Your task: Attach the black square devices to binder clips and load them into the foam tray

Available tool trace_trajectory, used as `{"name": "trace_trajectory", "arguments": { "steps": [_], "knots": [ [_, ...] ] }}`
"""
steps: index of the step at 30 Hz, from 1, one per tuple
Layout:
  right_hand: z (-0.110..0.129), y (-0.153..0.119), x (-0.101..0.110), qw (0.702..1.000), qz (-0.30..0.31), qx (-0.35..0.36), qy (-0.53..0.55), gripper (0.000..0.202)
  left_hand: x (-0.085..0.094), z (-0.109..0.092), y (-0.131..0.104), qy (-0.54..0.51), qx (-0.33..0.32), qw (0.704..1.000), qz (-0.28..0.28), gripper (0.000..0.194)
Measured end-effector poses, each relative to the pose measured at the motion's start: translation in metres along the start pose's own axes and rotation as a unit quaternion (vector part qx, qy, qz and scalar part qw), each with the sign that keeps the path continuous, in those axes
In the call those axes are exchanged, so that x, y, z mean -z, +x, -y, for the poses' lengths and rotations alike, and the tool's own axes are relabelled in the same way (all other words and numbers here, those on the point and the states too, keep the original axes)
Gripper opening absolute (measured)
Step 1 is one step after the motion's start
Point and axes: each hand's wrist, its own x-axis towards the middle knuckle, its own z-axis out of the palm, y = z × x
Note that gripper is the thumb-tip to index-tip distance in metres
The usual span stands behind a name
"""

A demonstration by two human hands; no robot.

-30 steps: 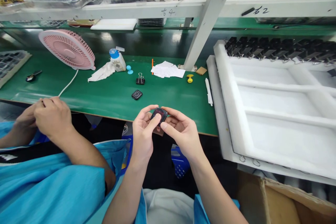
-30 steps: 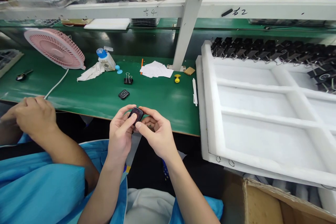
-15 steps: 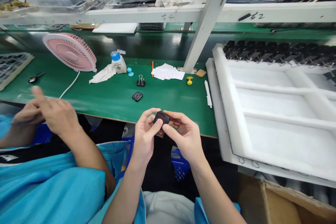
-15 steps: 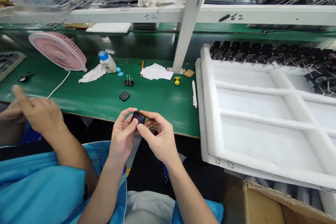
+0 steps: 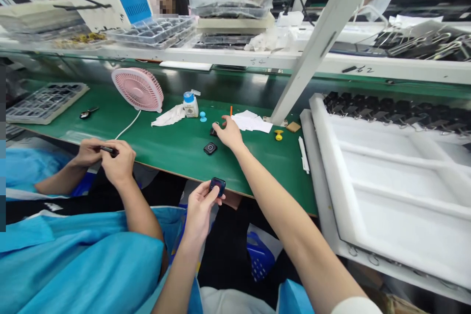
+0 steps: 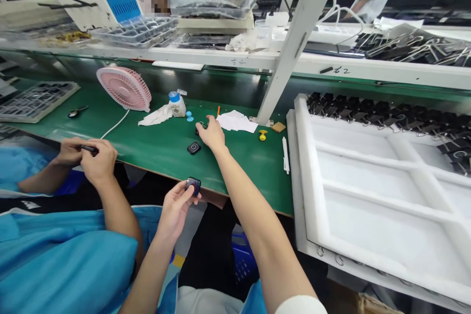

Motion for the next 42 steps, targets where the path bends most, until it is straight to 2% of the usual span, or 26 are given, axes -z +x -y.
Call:
{"name": "trace_trajectory", "arguments": {
  "steps": [2,4,7,9,12,13,16,18,21,23,26,30,33,35,37,40,42],
  "knots": [
    [0.001,0.017,-0.009,0.999,0.039,-0.006,-0.019,0.026,0.004,-0.006,0.0,-0.013,0.003,1.0,0.006,0.038],
    [-0.001,0.025,-0.008,0.998,0.055,-0.02,-0.009,0.01,0.007,-0.009,0.001,-0.018,0.006,1.0,0.005,0.037],
    [-0.006,0.025,0.007,0.997,0.056,-0.05,0.035,0.014,0.01,-0.009,0.005,-0.024,0.014,1.0,0.002,0.037],
    [-0.01,0.014,0.023,0.994,0.048,-0.071,0.071,0.018,0.009,-0.008,0.009,-0.033,0.015,0.999,0.0,0.037],
    [-0.016,-0.024,0.05,0.975,0.003,-0.09,0.201,0.02,0.003,-0.005,0.017,-0.051,-0.017,0.999,0.005,0.033],
    [-0.018,-0.042,0.059,0.956,-0.003,-0.102,0.276,0.019,0.0,-0.005,0.019,-0.059,-0.03,0.998,0.011,0.032],
    [-0.024,-0.101,0.082,0.861,0.022,-0.167,0.479,0.023,-0.009,-0.003,0.025,-0.072,-0.029,0.996,0.036,0.028],
    [-0.028,-0.137,0.094,0.823,0.028,-0.203,0.53,0.025,-0.015,-0.002,0.027,-0.062,-0.002,0.997,0.051,0.029],
    [-0.033,-0.178,0.104,0.801,0.008,-0.206,0.563,0.027,-0.022,0.001,0.027,-0.041,0.019,0.996,0.072,0.032],
    [-0.036,-0.198,0.108,0.813,0.018,-0.19,0.551,0.028,-0.026,0.003,0.026,-0.024,0.017,0.995,0.095,0.034],
    [-0.04,-0.218,0.112,0.855,0.057,-0.149,0.492,0.027,-0.032,0.005,0.024,-0.006,0.022,0.991,0.128,0.039],
    [-0.051,-0.232,0.117,0.904,0.08,-0.118,0.404,0.03,-0.038,0.011,0.023,0.005,-0.001,0.993,0.117,0.029],
    [-0.06,-0.237,0.118,0.895,0.061,-0.132,0.421,0.036,-0.042,0.015,0.022,0.023,-0.017,0.994,0.104,0.027],
    [-0.066,-0.239,0.116,0.876,0.057,-0.144,0.456,0.046,-0.043,0.016,0.022,0.025,-0.008,0.993,0.118,0.037],
    [-0.07,-0.241,0.113,0.866,0.058,-0.145,0.475,0.046,-0.044,0.017,0.022,0.025,0.007,0.991,0.133,0.049],
    [-0.075,-0.245,0.109,0.866,0.049,-0.129,0.48,0.039,-0.045,0.017,0.022,0.04,0.019,0.989,0.141,0.052],
    [-0.077,-0.247,0.108,0.879,0.038,-0.113,0.462,0.038,-0.045,0.017,0.021,0.053,0.018,0.988,0.142,0.049]
  ]
}}
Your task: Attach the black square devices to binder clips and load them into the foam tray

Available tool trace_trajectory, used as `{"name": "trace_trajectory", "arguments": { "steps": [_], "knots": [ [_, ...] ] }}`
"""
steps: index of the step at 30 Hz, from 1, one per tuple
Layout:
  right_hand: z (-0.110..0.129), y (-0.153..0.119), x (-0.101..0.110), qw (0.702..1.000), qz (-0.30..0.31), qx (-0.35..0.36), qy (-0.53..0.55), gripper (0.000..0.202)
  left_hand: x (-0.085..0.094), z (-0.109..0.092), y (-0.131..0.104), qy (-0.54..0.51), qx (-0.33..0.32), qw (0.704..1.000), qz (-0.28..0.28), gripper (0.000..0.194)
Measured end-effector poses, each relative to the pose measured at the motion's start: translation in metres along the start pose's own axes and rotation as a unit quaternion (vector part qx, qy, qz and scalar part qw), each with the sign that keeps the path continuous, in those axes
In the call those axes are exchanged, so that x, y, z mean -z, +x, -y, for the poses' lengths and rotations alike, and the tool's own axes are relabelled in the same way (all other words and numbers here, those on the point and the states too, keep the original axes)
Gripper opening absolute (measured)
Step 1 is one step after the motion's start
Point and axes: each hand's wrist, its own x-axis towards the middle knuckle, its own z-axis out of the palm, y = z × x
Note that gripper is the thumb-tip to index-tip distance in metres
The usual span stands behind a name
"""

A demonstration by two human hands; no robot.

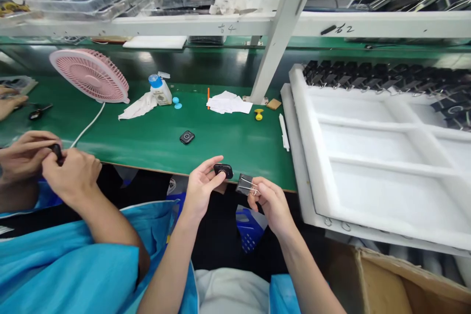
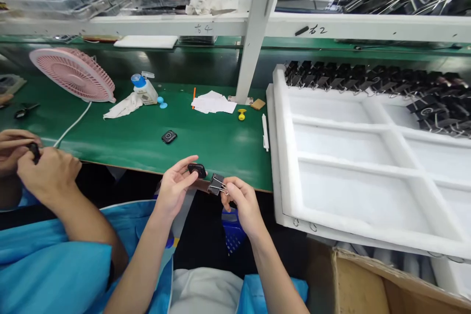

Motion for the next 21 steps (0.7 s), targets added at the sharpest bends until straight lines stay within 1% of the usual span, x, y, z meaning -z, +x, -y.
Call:
{"name": "trace_trajectory", "arguments": {
  "steps": [6,13,17,21],
  "knots": [
    [-0.002,-0.005,0.005,0.99,-0.007,0.077,-0.116,0.036,0.0,-0.003,-0.002,0.024,-0.012,1.0,-0.015,0.043],
    [0.0,-0.004,0.006,0.963,-0.008,0.143,-0.228,0.034,0.003,-0.008,-0.004,0.041,0.025,0.999,-0.006,0.041],
    [0.003,-0.001,0.004,0.947,0.009,0.149,-0.283,0.035,0.003,-0.009,-0.005,0.07,0.036,0.997,0.013,0.04],
    [0.006,0.0,0.004,0.944,0.02,0.139,-0.299,0.035,-0.001,-0.012,-0.009,0.093,0.033,0.995,0.017,0.038]
  ]
}}
